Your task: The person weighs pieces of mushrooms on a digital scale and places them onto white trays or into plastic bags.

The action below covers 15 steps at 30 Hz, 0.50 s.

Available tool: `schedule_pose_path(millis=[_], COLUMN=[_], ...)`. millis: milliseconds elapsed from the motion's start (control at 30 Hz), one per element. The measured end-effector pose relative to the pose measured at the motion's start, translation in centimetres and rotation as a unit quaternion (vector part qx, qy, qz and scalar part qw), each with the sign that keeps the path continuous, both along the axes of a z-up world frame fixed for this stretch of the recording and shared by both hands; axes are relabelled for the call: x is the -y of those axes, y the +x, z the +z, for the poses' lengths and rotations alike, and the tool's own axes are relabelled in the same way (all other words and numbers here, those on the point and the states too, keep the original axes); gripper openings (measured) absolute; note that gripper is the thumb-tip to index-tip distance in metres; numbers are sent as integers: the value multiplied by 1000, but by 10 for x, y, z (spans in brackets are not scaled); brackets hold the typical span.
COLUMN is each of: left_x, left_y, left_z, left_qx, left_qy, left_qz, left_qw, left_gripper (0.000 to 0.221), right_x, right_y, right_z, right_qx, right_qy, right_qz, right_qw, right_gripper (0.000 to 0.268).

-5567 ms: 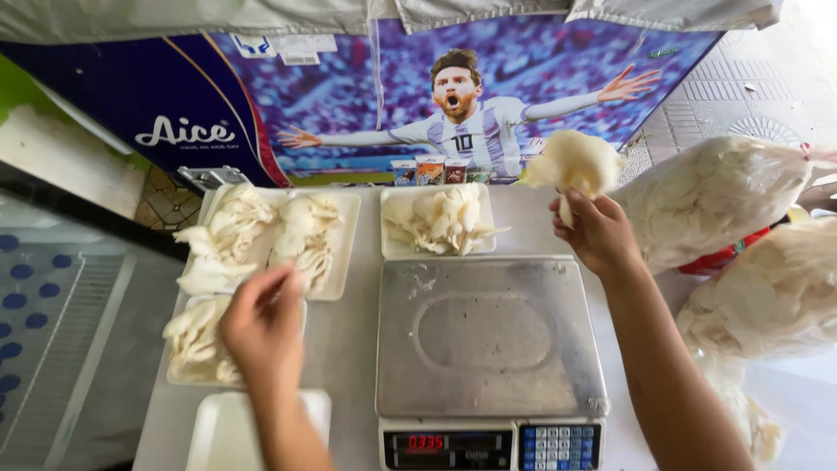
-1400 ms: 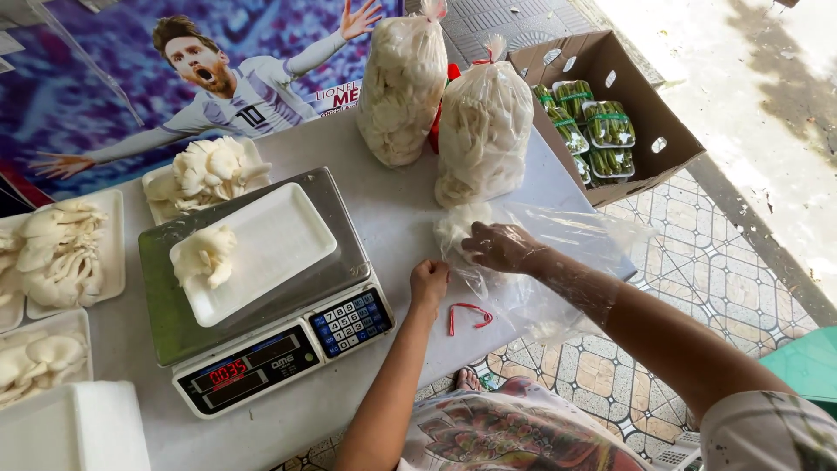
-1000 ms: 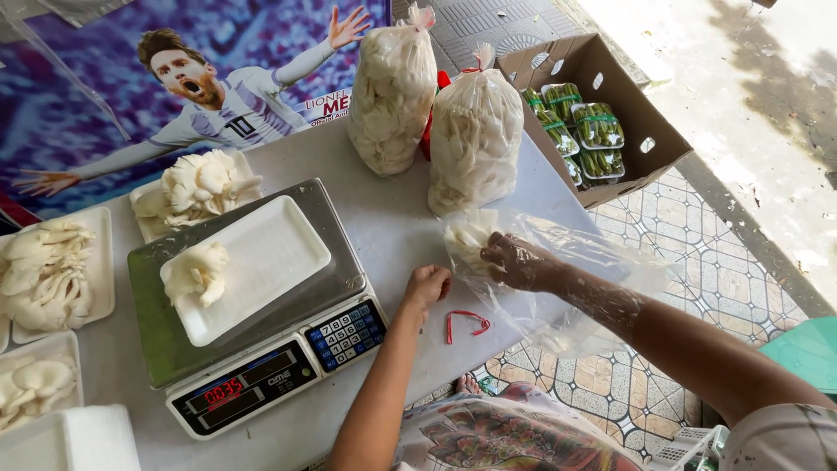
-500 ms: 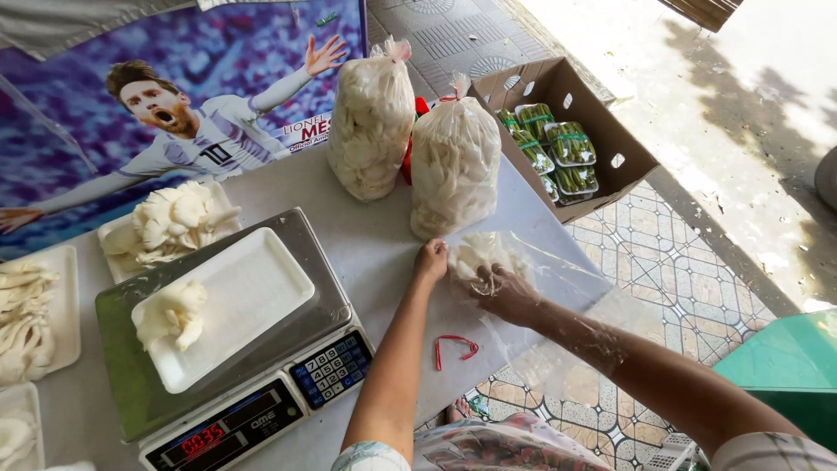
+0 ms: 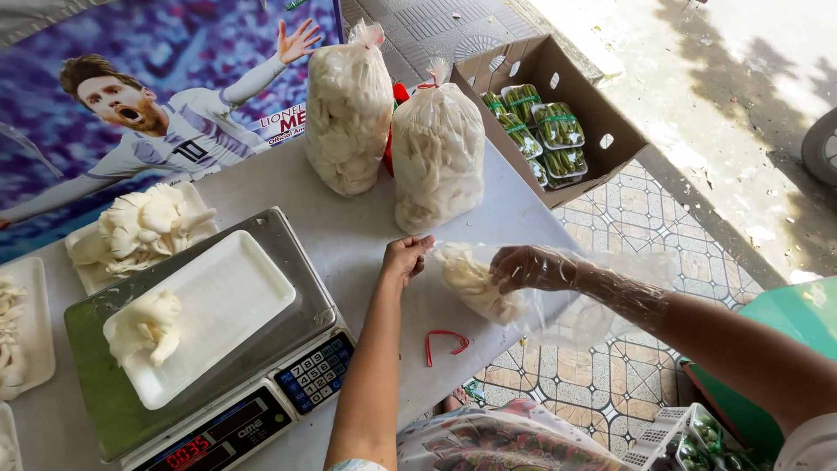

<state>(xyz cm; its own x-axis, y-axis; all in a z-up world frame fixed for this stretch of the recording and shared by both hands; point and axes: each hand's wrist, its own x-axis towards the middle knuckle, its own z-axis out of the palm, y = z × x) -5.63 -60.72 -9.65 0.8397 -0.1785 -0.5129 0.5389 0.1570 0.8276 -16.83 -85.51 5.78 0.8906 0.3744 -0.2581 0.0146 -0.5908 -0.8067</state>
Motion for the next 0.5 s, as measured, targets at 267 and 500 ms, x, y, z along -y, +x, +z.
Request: schedule_pose_path(millis=[267, 500], left_x=[-42, -33], left_y=[7, 3], left_z=[-21, -24], left_qx=[-91, -81], left_qy=[11, 114], left_qz=[72, 100], left_qw=[993, 985], left_gripper=[33, 23], right_x=[72, 33], right_y=[-6, -21], right_z=[-73, 29], right_qx=[176, 1], right_qy=[-6, 160], right_qz=[141, -169], right_qw=[974, 973], right_gripper=[24, 19])
